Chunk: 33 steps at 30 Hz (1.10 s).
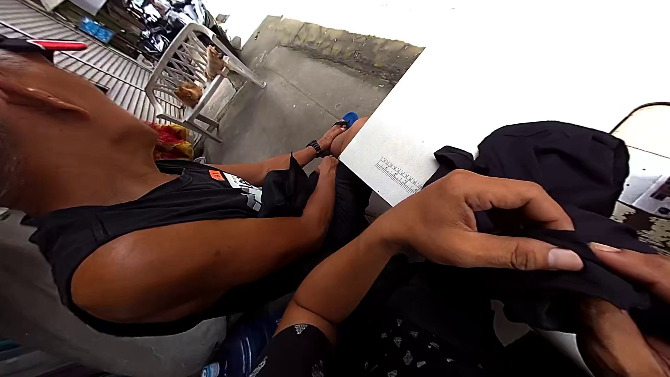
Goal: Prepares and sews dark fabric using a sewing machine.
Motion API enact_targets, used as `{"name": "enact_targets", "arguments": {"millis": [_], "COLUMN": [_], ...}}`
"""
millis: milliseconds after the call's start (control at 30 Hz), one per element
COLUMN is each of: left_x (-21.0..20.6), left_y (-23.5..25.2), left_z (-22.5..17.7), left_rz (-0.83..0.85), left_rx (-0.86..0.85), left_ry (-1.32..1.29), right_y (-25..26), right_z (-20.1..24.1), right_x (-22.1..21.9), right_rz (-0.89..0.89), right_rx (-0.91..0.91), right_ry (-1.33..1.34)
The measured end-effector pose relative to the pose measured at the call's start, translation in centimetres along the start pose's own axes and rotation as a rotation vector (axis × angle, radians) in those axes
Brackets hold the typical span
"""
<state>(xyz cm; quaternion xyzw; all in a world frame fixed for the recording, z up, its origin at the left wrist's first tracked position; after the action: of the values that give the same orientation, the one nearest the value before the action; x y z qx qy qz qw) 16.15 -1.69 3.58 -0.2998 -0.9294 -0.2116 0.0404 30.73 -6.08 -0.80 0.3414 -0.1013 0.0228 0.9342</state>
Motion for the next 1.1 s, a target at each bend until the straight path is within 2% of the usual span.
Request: {"name": "enact_targets", "arguments": {"millis": [167,267,333,400,500,600,767,900,1000,1100], "left_x": [1.0,1.3,1.3,1.3,1.4,1.0,1.0,1.7,0.8,0.1], "left_y": [-0.3,-0.6,-0.8,-1.0,-1.2,-1.2,-1.5,-2.1,-2.1,-2.1], "left_z": [0.0,0.5,0.5,0.2,-0.8,-2.0,-3.4,-3.8,-4.2,-4.7], "left_rz": [-0.003,0.027,0.045,0.013,-0.075,-0.104,-0.091,-0.184,-0.17,-0.135], "left_rx": [0.011,0.015,0.006,-0.02,-0.042,-0.058,-0.109,-0.069,-0.022,-0.005], "left_ry": [-0.014,0.006,0.115,0.188,0.146,0.19,0.37,0.354,0.316,0.253], "right_y": [0.2,0.3,0.3,0.4,0.7,0.8,0.1,-0.5,0.3,1.3], "right_z": [0.3,0.6,0.9,1.4,2.8,4.0,5.4,6.3,7.1,7.0], "right_x": [0.9,1.0,1.1,1.2,1.1,1.1,1.0,0.6,0.7,1.2], "right_rz": [-0.166,-0.179,-0.187,-0.219,-0.238,-0.22,-0.131,-0.06,-0.081,-0.114], "right_rx": [0.018,0.037,0.04,0.057,0.156,0.229,0.235,0.219,0.235,0.126], "right_ry": [-0.002,0.006,-0.009,-0.044,-0.095,-0.174,-0.258,-0.292,-0.31,-0.262]}}
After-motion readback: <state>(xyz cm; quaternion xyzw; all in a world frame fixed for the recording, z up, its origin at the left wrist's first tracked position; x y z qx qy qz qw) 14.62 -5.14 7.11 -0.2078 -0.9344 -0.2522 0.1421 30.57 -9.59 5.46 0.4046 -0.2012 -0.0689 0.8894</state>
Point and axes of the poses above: each hand's wrist, its own y-axis towards the middle knuckle, its own x-axis out of the back of the hand, z = x × y, the point moved 8 cm from there along y, towards the middle knuckle, and after that the axes turned 1 degree about -y, right-handed, at the moved point
